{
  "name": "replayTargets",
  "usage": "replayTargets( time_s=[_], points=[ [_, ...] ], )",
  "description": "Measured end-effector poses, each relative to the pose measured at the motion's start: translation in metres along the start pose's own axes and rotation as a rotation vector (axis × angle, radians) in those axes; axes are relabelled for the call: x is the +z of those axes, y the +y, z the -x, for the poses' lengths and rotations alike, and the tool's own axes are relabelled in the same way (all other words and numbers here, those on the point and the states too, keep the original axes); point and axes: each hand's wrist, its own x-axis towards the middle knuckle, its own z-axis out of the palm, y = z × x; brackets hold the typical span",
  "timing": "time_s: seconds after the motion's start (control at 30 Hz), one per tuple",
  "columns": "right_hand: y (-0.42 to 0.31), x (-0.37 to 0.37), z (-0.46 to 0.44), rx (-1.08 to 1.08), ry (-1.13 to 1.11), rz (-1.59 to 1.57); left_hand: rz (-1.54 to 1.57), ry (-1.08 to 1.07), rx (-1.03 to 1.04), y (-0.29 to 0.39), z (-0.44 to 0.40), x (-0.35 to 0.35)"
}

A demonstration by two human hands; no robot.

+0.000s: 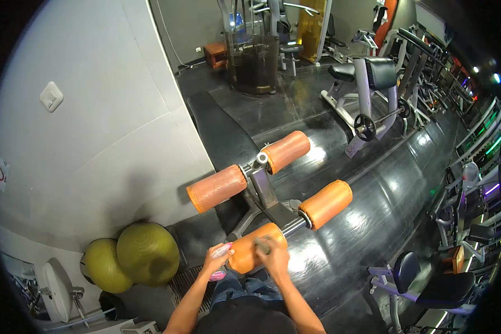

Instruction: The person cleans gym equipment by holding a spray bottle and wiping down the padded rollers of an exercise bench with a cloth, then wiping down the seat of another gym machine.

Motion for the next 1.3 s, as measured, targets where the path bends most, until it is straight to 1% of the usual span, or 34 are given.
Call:
replayTargets(
  time_s=[0.07,0.13,0.17,0.2,0.23,0.27,0.3,0.33,0.4,0.43,0.47,0.53,0.57,0.63,0.67,0.73,0.8,0.83,0.87,0.93,0.97,1.0,1.07,1.13,1.2,1.23,1.27,1.3],
  points=[
    [0.001,0.042,0.025,0.048,-0.293,0.206,-0.012,-0.011,0.002,0.000,-0.001,-0.001],
    [-0.029,0.039,0.043,-0.202,-0.252,0.018,-0.023,-0.026,0.003,-0.006,-0.006,-0.001],
    [-0.032,0.042,0.047,-0.256,-0.286,0.002,-0.023,0.020,0.162,-0.011,-0.009,0.001],
    [-0.033,0.039,0.046,-0.253,-0.286,0.002,-0.022,0.067,0.320,-0.015,-0.010,0.002],
    [-0.030,0.032,0.041,-0.267,-0.254,0.025,-0.023,0.064,0.319,-0.006,-0.007,0.000],
    [-0.026,0.025,0.038,-0.281,-0.221,0.050,-0.017,0.021,0.195,0.004,-0.005,-0.002],
    [-0.011,0.025,0.031,-0.239,-0.173,0.055,-0.009,-0.021,0.073,0.012,-0.003,-0.004],
    [-0.011,0.009,0.019,-0.282,-0.082,-0.004,-0.006,-0.022,0.075,0.010,-0.005,-0.006],
    [-0.004,-0.023,0.004,-0.017,-0.095,0.053,0.036,-0.094,0.044,0.005,-0.011,-0.008],
    [0.021,-0.024,-0.004,-0.028,0.019,-0.035,0.038,-0.099,0.046,0.002,-0.015,-0.008],
    [0.028,-0.033,-0.006,-0.026,0.021,-0.032,0.047,-0.104,0.038,-0.002,-0.018,-0.007],
    [0.028,-0.044,-0.009,0.141,0.153,0.091,0.057,-0.114,0.028,-0.002,-0.018,-0.009],
    [0.028,-0.039,-0.006,0.146,0.157,0.096,0.045,-0.100,0.029,-0.001,-0.018,-0.008],
    [0.020,-0.022,0.009,0.206,0.264,0.068,0.031,-0.101,0.027,0.000,-0.019,-0.008],
    [0.010,-0.014,0.016,0.210,0.258,0.058,0.015,-0.118,0.021,0.000,-0.021,-0.009],
    [0.005,0.014,0.031,0.087,0.269,-0.014,0.001,-0.140,0.017,0.000,-0.026,-0.012],
    [-0.008,0.030,0.047,0.065,0.068,0.018,0.023,-0.171,0.024,-0.003,-0.031,-0.014],
    [-0.013,0.035,0.053,-0.043,0.033,0.095,0.023,-0.185,0.027,-0.009,-0.036,-0.013],
    [-0.018,0.036,0.057,-0.034,0.042,0.103,0.003,-0.189,0.038,-0.015,-0.041,-0.012],
    [-0.031,0.032,0.066,-0.090,-0.116,0.125,-0.014,-0.210,0.054,-0.014,-0.046,-0.013],
    [-0.031,0.028,0.069,-0.124,-0.177,0.167,-0.029,-0.228,0.031,-0.015,-0.049,-0.014],
    [-0.030,0.023,0.069,-0.112,-0.169,0.177,-0.044,-0.246,0.008,-0.017,-0.051,-0.014],
    [-0.025,0.013,0.067,-0.371,-0.302,0.209,-0.038,-0.251,0.039,-0.020,-0.055,-0.014],
    [-0.024,0.004,0.057,-0.348,-0.276,0.215,-0.031,-0.248,0.071,-0.025,-0.060,-0.013],
    [-0.024,-0.010,0.043,-0.227,-0.079,0.176,-0.128,-0.240,0.008,-0.032,-0.065,-0.011],
    [-0.006,-0.010,0.037,-0.105,0.005,0.234,-0.123,-0.249,0.011,-0.037,-0.068,-0.007],
    [0.012,-0.011,0.031,0.017,0.088,0.292,-0.157,-0.197,0.035,-0.043,-0.069,-0.002],
    [0.012,-0.020,0.024,0.082,0.174,0.233,-0.192,-0.142,0.062,-0.047,-0.070,0.000]
  ],
)
